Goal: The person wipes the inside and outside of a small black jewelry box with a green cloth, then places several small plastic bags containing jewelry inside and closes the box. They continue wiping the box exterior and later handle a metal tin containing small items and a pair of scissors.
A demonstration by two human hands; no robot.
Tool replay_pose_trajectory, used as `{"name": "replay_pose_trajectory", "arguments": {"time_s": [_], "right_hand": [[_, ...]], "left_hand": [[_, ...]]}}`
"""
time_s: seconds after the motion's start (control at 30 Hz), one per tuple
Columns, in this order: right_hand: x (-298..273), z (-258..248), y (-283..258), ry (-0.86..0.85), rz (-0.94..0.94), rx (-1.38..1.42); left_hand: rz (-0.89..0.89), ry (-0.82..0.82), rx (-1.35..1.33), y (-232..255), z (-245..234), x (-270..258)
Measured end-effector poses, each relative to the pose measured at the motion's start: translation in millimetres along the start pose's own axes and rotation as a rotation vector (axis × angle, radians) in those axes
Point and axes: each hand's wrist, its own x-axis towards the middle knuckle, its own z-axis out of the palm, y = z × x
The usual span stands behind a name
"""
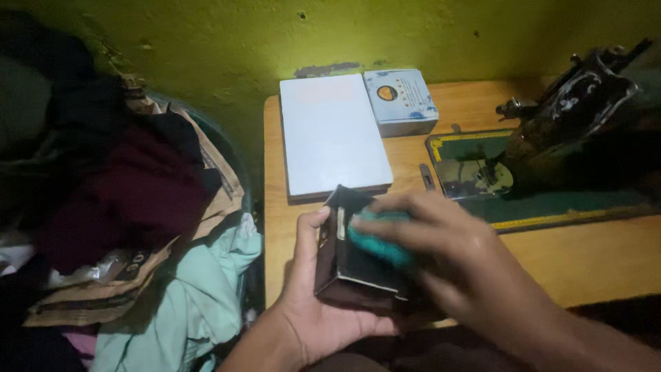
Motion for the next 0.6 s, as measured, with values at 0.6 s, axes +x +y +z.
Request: {"name": "replay_pose_trajectory", "arguments": {"time_s": [0.6], "right_hand": [[3,-43,67,-0.008,0.14,0.001]], "left_hand": [[-0.017,-0.081,-0.172,-23,21,67]]}}
